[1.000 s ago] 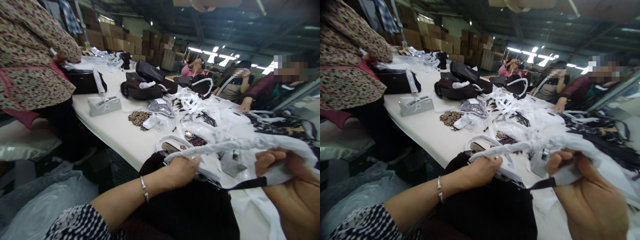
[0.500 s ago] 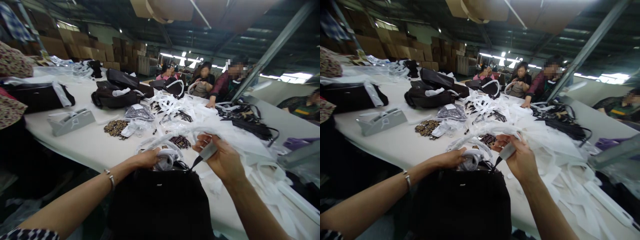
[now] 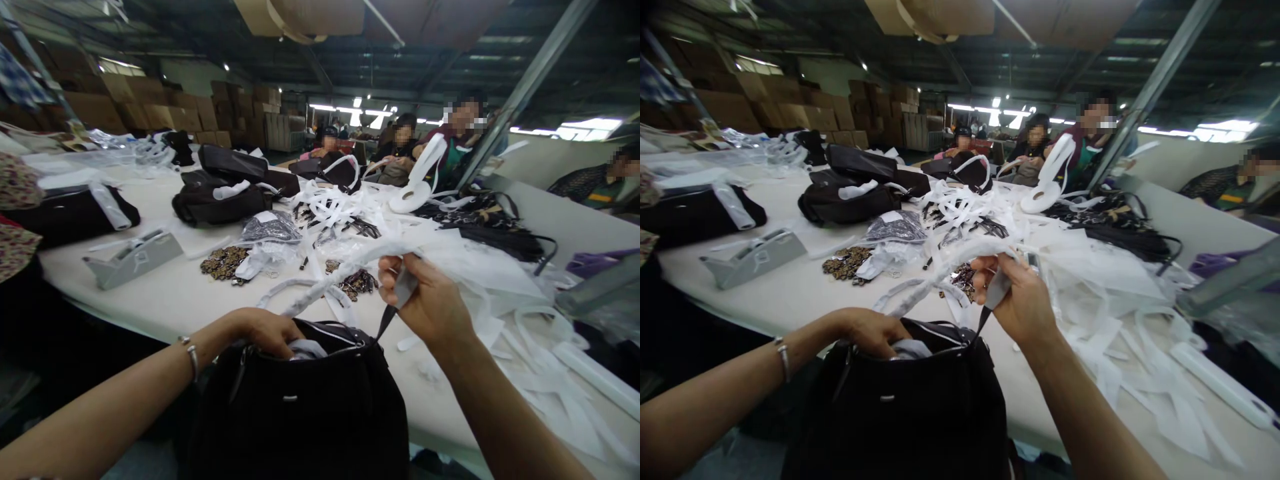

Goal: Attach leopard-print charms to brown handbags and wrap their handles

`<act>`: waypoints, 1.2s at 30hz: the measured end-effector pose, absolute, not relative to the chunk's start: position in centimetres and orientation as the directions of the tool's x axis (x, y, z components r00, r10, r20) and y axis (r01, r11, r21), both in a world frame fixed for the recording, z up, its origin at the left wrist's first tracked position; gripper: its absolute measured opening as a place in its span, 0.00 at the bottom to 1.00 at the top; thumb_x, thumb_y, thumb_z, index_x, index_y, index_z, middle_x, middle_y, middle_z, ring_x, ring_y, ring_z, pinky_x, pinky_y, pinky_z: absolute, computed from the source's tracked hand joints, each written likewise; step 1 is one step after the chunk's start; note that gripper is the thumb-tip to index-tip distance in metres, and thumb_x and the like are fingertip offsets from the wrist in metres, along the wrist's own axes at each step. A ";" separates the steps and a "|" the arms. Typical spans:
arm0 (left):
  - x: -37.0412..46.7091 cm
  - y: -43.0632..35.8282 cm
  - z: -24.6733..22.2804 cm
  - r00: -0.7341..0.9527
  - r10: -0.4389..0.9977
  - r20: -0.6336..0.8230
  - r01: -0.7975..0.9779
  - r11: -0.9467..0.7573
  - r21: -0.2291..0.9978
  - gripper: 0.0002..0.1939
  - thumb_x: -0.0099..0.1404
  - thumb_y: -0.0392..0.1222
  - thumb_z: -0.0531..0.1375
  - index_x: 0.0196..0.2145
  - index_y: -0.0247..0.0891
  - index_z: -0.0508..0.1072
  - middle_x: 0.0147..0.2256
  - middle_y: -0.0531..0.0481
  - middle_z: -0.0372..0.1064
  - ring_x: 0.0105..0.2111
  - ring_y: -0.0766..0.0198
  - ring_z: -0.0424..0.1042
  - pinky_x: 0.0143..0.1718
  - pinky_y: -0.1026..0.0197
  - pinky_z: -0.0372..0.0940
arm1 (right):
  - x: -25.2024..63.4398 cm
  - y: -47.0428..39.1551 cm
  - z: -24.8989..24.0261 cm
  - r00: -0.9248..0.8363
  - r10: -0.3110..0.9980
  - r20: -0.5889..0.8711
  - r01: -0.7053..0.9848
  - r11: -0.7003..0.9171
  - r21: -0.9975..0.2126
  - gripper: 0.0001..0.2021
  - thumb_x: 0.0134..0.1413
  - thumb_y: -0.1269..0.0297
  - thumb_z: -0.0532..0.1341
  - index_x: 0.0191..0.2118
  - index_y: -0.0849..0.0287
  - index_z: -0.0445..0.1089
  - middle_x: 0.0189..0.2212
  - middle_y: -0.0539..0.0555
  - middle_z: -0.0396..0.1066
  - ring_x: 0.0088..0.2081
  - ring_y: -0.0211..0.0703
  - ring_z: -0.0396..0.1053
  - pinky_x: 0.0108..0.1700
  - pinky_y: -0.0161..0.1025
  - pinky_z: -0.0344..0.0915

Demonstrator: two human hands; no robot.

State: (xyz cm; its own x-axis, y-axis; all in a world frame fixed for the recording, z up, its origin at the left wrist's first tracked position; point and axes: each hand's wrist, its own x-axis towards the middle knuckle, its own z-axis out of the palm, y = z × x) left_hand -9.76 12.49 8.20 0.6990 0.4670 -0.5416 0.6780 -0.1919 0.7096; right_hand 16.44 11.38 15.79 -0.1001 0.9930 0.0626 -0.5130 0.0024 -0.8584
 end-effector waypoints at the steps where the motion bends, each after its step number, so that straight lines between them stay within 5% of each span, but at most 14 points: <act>1: -9.5 12.7 8.4 0.717 0.410 -0.564 0.655 -0.120 0.746 0.11 0.56 0.46 0.63 0.35 0.40 0.78 0.31 0.52 0.76 0.28 0.62 0.72 0.31 0.64 0.67 | 16.5 11.9 16.0 -0.089 0.994 0.056 -0.528 0.000 -0.849 0.05 0.53 0.64 0.62 0.31 0.59 0.68 0.27 0.51 0.72 0.23 0.36 0.66 0.18 0.29 0.60; 4: -7.7 13.0 7.8 0.696 0.394 -0.600 0.699 -0.180 0.692 0.14 0.59 0.50 0.61 0.24 0.37 0.76 0.23 0.51 0.72 0.22 0.63 0.68 0.27 0.62 0.65 | 16.7 13.5 16.3 -0.092 0.996 0.022 -0.547 -0.033 -0.836 0.04 0.53 0.66 0.63 0.32 0.59 0.67 0.26 0.50 0.70 0.20 0.32 0.63 0.16 0.26 0.55; 7: -5.6 13.2 6.4 0.626 0.536 -0.567 0.776 -0.353 0.523 0.13 0.55 0.38 0.64 0.16 0.37 0.69 0.20 0.49 0.70 0.24 0.59 0.69 0.31 0.59 0.65 | 16.5 15.1 15.7 -0.135 0.991 -0.002 -0.557 -0.077 -0.827 0.02 0.55 0.68 0.60 0.33 0.60 0.68 0.24 0.49 0.69 0.16 0.28 0.54 0.14 0.24 0.47; 10: -4.9 14.0 6.4 0.609 0.634 -0.477 0.783 -0.384 0.489 0.08 0.58 0.40 0.61 0.22 0.37 0.73 0.28 0.45 0.74 0.30 0.55 0.71 0.35 0.57 0.64 | 16.8 16.5 14.8 -0.121 0.993 0.001 -0.581 -0.070 -0.811 0.02 0.55 0.68 0.60 0.34 0.60 0.68 0.21 0.47 0.67 0.14 0.26 0.47 0.13 0.24 0.43; 15: -7.7 14.4 9.0 0.647 0.692 -0.322 0.701 -0.373 0.608 0.25 0.70 0.55 0.43 0.35 0.39 0.74 0.34 0.50 0.73 0.32 0.61 0.69 0.35 0.63 0.62 | 18.4 18.8 13.2 -0.045 0.999 0.011 -0.554 -0.016 -0.832 0.02 0.52 0.68 0.61 0.32 0.59 0.67 0.21 0.46 0.66 0.13 0.25 0.46 0.13 0.24 0.41; 19: -9.9 12.9 8.7 0.590 0.724 -0.357 0.763 -0.357 0.539 0.14 0.65 0.53 0.54 0.34 0.40 0.70 0.32 0.52 0.71 0.31 0.62 0.68 0.31 0.64 0.59 | 18.7 20.6 11.4 -0.043 0.998 -0.046 -0.430 -0.060 -0.901 0.04 0.50 0.67 0.61 0.34 0.59 0.67 0.20 0.46 0.66 0.13 0.26 0.46 0.13 0.25 0.40; 23: -9.9 12.2 6.5 0.541 0.816 -0.202 0.732 -0.339 0.591 0.14 0.70 0.50 0.48 0.34 0.39 0.66 0.33 0.52 0.70 0.33 0.62 0.69 0.33 0.65 0.60 | 18.7 22.4 10.2 -0.019 0.998 -0.064 -0.339 -0.067 -0.938 0.06 0.51 0.65 0.58 0.36 0.59 0.66 0.20 0.45 0.63 0.14 0.26 0.45 0.14 0.26 0.40; 27: -8.1 13.6 3.0 0.413 0.901 -0.134 0.876 -0.353 0.328 0.13 0.72 0.47 0.46 0.40 0.39 0.65 0.32 0.48 0.72 0.33 0.57 0.72 0.34 0.61 0.60 | 18.8 24.3 8.5 0.047 0.998 -0.040 -0.167 -0.031 -0.986 0.10 0.53 0.61 0.56 0.41 0.57 0.65 0.24 0.46 0.66 0.15 0.28 0.49 0.15 0.27 0.46; 30: -6.5 14.6 -0.3 0.351 0.920 -0.174 0.932 -0.324 0.166 0.13 0.72 0.43 0.45 0.42 0.37 0.66 0.35 0.42 0.74 0.36 0.53 0.74 0.35 0.59 0.61 | 18.9 25.0 6.3 0.110 0.994 -0.025 0.036 -0.029 -0.999 0.18 0.45 0.63 0.62 0.45 0.57 0.65 0.33 0.52 0.71 0.25 0.36 0.66 0.25 0.34 0.64; 32: -6.0 14.9 -1.9 0.335 0.928 -0.165 0.937 -0.310 0.160 0.15 0.72 0.43 0.43 0.42 0.37 0.66 0.37 0.41 0.75 0.38 0.52 0.74 0.36 0.58 0.61 | 19.1 24.3 5.0 0.155 0.988 0.013 0.152 -0.011 -0.988 0.27 0.36 0.69 0.67 0.48 0.58 0.65 0.48 0.59 0.70 0.45 0.49 0.69 0.45 0.45 0.69; 34: -5.9 15.0 -2.9 0.322 0.935 -0.148 0.942 -0.300 0.153 0.17 0.73 0.44 0.41 0.42 0.37 0.66 0.38 0.40 0.75 0.38 0.51 0.75 0.36 0.58 0.61 | 19.3 22.4 4.5 0.171 0.980 0.101 0.279 0.050 -0.959 0.33 0.34 0.72 0.68 0.53 0.59 0.64 0.59 0.62 0.61 0.61 0.56 0.56 0.62 0.52 0.55; 36: -6.1 15.2 -3.4 0.305 0.939 -0.157 0.947 -0.281 0.155 0.17 0.73 0.45 0.41 0.42 0.38 0.66 0.37 0.42 0.75 0.38 0.51 0.75 0.36 0.58 0.61 | 19.3 19.1 5.1 0.079 0.971 0.224 0.456 0.164 -0.875 0.33 0.43 0.69 0.66 0.58 0.60 0.62 0.62 0.63 0.57 0.65 0.55 0.48 0.67 0.54 0.43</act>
